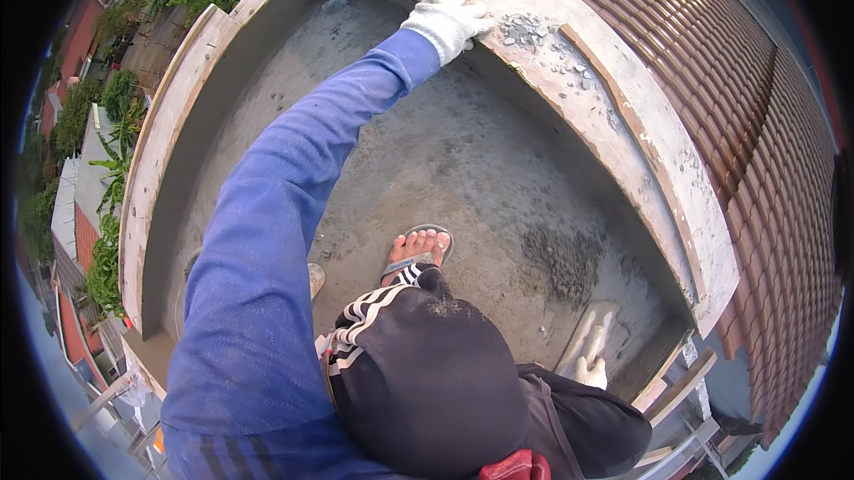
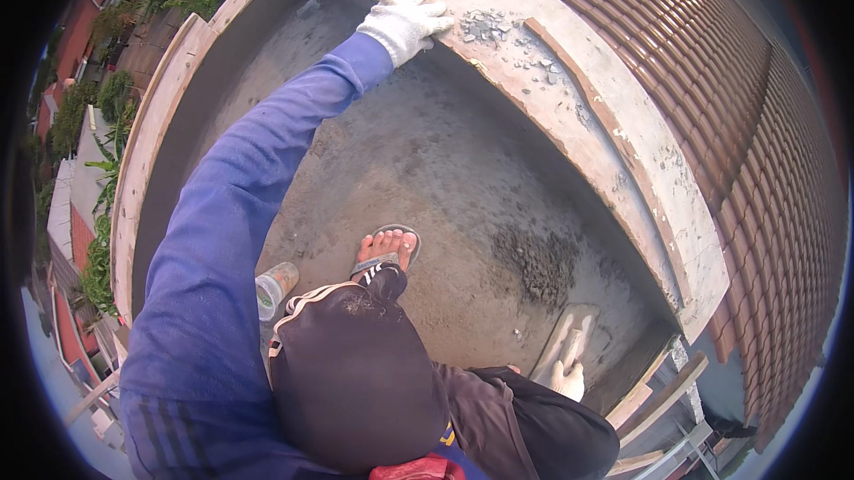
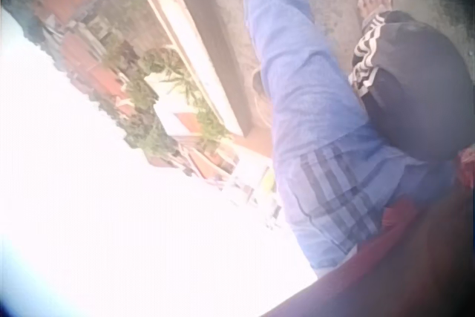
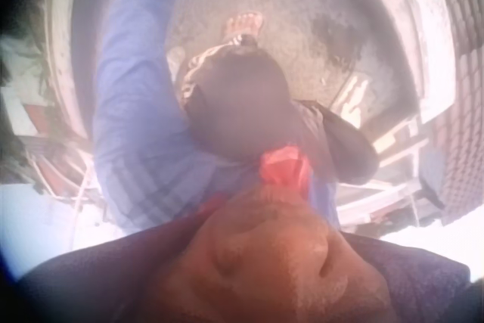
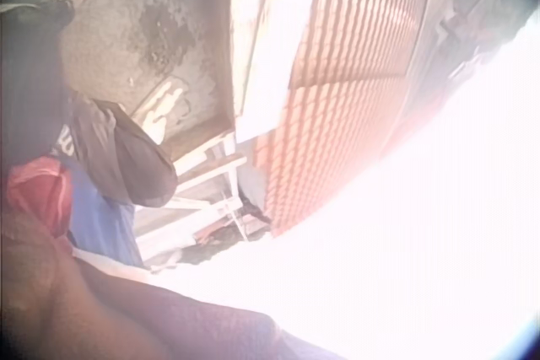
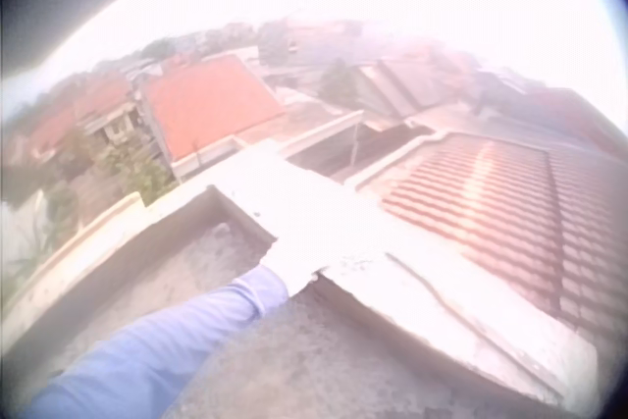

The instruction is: The person scoops wet cement from a bucket and applies it to a curved concrete wall using a trowel. They smooth the surface with a wooden float and continue spreading cement along the wall edge.

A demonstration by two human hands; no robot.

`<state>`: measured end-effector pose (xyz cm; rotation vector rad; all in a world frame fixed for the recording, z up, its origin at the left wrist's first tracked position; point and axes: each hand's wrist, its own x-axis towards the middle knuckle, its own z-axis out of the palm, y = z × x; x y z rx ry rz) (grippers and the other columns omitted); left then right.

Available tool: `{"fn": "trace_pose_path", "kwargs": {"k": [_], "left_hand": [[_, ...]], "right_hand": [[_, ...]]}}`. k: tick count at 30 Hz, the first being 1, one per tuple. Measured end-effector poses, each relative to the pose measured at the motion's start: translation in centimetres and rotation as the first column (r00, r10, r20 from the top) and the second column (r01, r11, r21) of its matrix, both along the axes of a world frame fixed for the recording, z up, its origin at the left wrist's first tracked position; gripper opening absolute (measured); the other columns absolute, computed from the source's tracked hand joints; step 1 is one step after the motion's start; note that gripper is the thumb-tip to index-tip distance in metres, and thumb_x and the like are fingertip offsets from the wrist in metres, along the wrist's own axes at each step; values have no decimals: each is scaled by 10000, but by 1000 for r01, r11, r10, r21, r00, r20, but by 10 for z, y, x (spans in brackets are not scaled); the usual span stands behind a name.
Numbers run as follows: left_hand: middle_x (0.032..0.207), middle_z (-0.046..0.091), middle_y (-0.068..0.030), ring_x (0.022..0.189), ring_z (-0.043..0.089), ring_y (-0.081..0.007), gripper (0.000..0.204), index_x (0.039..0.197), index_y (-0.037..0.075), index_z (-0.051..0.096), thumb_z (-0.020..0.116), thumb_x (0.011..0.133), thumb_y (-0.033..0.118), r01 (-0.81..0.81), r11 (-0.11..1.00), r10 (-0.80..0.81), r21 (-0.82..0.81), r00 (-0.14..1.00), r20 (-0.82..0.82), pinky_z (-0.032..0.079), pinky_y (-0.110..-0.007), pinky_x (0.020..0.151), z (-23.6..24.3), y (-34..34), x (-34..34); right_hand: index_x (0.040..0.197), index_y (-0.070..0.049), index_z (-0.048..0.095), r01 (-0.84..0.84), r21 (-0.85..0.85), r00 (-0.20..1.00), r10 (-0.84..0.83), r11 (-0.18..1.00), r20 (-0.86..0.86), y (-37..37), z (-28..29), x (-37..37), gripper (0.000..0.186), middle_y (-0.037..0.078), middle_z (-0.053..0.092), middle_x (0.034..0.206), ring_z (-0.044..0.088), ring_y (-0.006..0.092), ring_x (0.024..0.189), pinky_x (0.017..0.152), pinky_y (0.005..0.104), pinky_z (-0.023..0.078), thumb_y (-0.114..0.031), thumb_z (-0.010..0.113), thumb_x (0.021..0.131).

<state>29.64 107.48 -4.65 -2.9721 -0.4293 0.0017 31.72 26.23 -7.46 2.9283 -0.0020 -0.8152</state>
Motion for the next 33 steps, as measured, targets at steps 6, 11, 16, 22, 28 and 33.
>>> {"fn": "trace_pose_path", "kwargs": {"k": [6, 11, 16, 22, 28, 33], "left_hand": [[1550, 575, -10, 1500, 483, -271, 640, 1492, 236, 618, 846, 893, 249, -27, 998, 17, 57, 986, 163, 315, -632, 1275, -13, 34, -27], [1487, 639, 6, 1513, 485, -246, 554, 1425, 221, 687, 844, 895, 245, -24, 999, 21, 22, 987, 158, 295, -629, 1299, -7, 25, -24], [1423, 691, 12, 1448, 555, -235, 457, 1383, 222, 716, 803, 935, 253, 25, 997, -37, 70, 984, 174, 309, -613, 1289, -26, 40, -20], [1409, 710, 19, 1440, 571, -207, 408, 1355, 208, 736, 780, 951, 235, 34, 999, -37, 18, 976, 214, 305, -601, 1301, -31, 35, -21], [1380, 722, 10, 1410, 598, -194, 393, 1338, 202, 743, 756, 945, 206, 30, 998, -47, 55, 936, 349, 297, -614, 1299, -39, 32, -23], [1431, 681, 12, 1459, 550, -221, 412, 1362, 225, 717, 739, 950, 209, -5, 996, -23, 94, 954, 298, 268, -662, 1293, -42, 39, -27]], "right_hand": [[1437, -37, 643, 25, 2, 998, -25, 1000, 65, 5, 4, -9, 609, 259, 751, 1248, 728, 429, 1171, 1005, 507, 556, -398, 737, 956], [1445, -36, 636, 30, 30, 996, -32, 999, 87, 6, 6, -10, 605, 255, 748, 1257, 727, 422, 1174, 1009, 506, 555, -383, 741, 961], [1449, -33, 631, 29, 35, 996, -32, 999, 84, 7, 5, -10, 607, 257, 748, 1256, 726, 427, 1174, 1012, 510, 553, -383, 734, 964], [1457, -19, 621, 15, -18, 998, -13, 1000, 60, 9, 3, -5, 621, 280, 740, 1275, 717, 442, 1196, 1037, 513, 545, -386, 713, 964], [1455, -2, 611, 46, -28, 999, -46, 999, -8, 0, -16, 2, 647, 296, 736, 1282, 707, 464, 1212, 1043, 519, 543, -396, 718, 953], [1451, 5, 610, 64, 11, 997, -63, 998, -48, 11, -16, 6, 671, 301, 744, 1252, 716, 466, 1189, 1031, 527, 546, -420, 729, 945]]}}
